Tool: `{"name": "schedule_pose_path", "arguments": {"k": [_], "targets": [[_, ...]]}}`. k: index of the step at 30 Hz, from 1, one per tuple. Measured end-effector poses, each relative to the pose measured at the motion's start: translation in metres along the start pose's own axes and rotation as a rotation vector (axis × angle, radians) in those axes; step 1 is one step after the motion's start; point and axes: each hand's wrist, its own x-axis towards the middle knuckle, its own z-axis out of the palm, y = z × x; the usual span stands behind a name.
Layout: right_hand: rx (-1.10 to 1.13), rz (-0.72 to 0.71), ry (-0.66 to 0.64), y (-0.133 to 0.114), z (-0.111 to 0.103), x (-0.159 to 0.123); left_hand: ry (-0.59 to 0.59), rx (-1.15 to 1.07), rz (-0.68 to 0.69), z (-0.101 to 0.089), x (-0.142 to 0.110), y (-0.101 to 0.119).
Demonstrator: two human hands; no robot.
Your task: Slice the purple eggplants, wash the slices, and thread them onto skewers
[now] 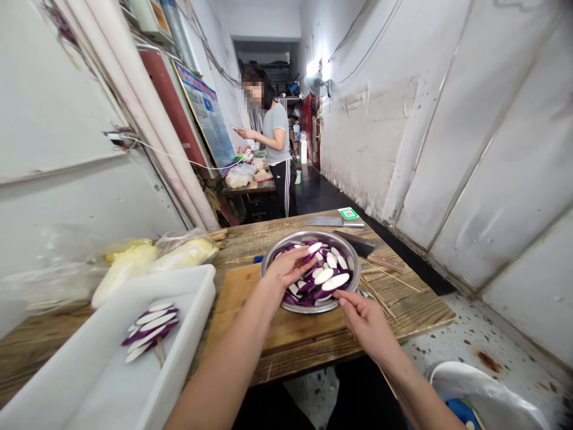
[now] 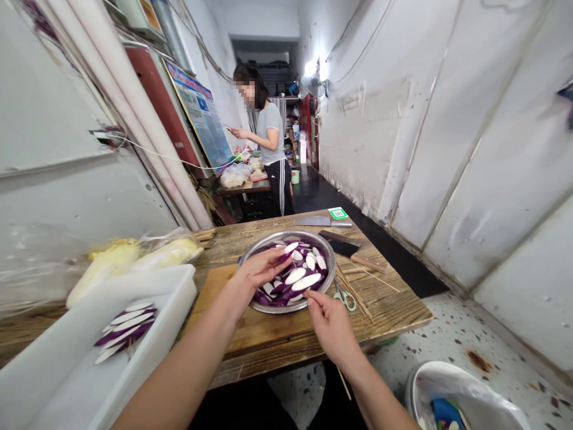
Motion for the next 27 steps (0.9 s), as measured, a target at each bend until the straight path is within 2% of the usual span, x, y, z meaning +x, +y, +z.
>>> {"name": "schedule_pose_path", "arguments": {"k": [6, 10, 27], "targets": [[0.015, -0.003, -0.008, -0.0003, 0.0009, 0.0003, 0.036, -0.009, -0.042, 0.0011, -0.0012, 0.0012], [0.019, 0.006, -0.009, 0.0, 0.0017, 0.0, 0.018, -0.017, -0.055, -0.0001, 0.0005, 0.0008], [-0.026, -0.029, 0.01, 0.0042, 0.0004, 0.0002, 0.048, 0.005, -0.019, 0.0018, -0.0014, 0.0002]]}}
